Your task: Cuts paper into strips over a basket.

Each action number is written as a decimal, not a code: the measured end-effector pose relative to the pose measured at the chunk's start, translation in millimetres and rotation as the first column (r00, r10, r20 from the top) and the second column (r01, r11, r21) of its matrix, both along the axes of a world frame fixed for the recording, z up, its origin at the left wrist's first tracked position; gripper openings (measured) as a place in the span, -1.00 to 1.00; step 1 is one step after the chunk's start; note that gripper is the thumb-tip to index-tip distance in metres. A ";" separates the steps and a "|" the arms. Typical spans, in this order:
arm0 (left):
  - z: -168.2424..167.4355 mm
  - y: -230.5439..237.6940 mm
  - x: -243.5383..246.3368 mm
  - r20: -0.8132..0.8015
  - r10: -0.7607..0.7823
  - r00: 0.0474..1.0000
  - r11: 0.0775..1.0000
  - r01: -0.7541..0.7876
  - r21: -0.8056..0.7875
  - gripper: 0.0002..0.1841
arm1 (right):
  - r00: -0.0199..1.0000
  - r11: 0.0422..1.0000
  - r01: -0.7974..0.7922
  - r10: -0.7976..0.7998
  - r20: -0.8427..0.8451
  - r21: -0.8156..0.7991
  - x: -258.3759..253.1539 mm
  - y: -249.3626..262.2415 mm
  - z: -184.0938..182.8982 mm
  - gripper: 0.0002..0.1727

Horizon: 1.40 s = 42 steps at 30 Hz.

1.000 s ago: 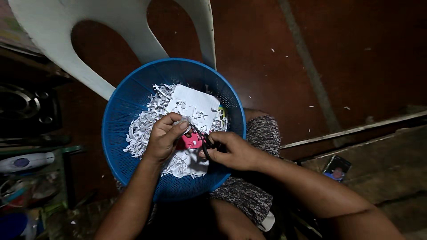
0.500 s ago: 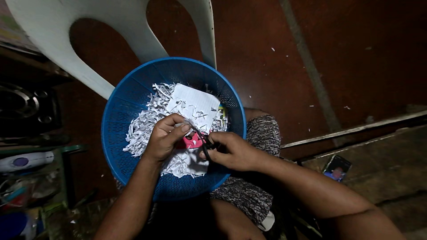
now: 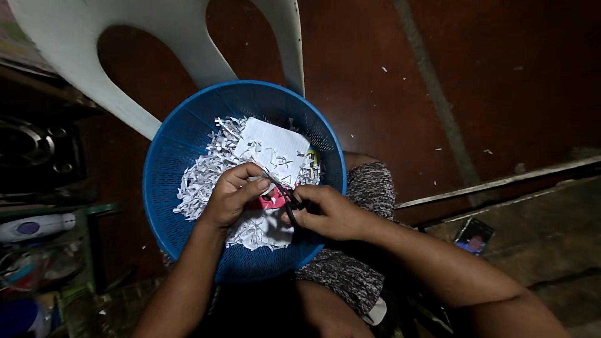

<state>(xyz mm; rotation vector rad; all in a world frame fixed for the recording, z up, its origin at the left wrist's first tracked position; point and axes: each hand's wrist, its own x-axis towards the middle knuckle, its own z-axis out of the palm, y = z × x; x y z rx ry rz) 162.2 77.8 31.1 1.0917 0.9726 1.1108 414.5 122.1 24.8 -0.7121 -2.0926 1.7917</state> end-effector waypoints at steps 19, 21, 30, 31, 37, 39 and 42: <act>2.9 2.2 -5.0 0.012 0.185 0.983 0.982 -0.185 -0.045 -0.81 | 0.999 1.000 0.022 -0.020 0.045 -0.022 0.4 0.8 2.1 -0.52; 2.2 2.4 -6.1 0.006 0.187 0.982 0.982 -0.187 -0.023 -0.80 | 0.998 1.000 0.018 -0.017 0.056 -0.022 0.5 1.2 3.0 -0.51; 4.5 1.6 -4.6 0.013 0.186 0.983 0.982 -0.185 -0.025 -0.76 | 0.997 0.999 0.002 0.000 0.081 -0.033 0.3 1.7 4.8 -0.52; 4.4 1.4 -4.6 0.010 0.181 0.983 0.983 -0.181 -0.024 -0.76 | 0.997 0.999 0.001 0.002 0.083 -0.034 0.3 1.7 4.8 -0.52; 4.8 1.1 -4.8 -0.007 0.148 0.989 0.989 -0.148 -0.013 -0.76 | 0.995 1.000 0.002 0.000 0.102 -0.019 -0.1 1.5 3.7 -0.49; 5.1 1.9 -4.3 0.017 0.136 0.991 0.990 -0.136 -0.023 -0.72 | 0.996 1.000 0.016 -0.014 0.086 -0.015 -0.6 1.4 2.6 -0.50; 3.2 3.0 -3.7 0.024 0.106 0.994 0.992 -0.104 -0.068 -0.61 | 0.997 0.999 0.048 -0.047 0.055 -0.025 -0.7 1.0 0.5 -0.51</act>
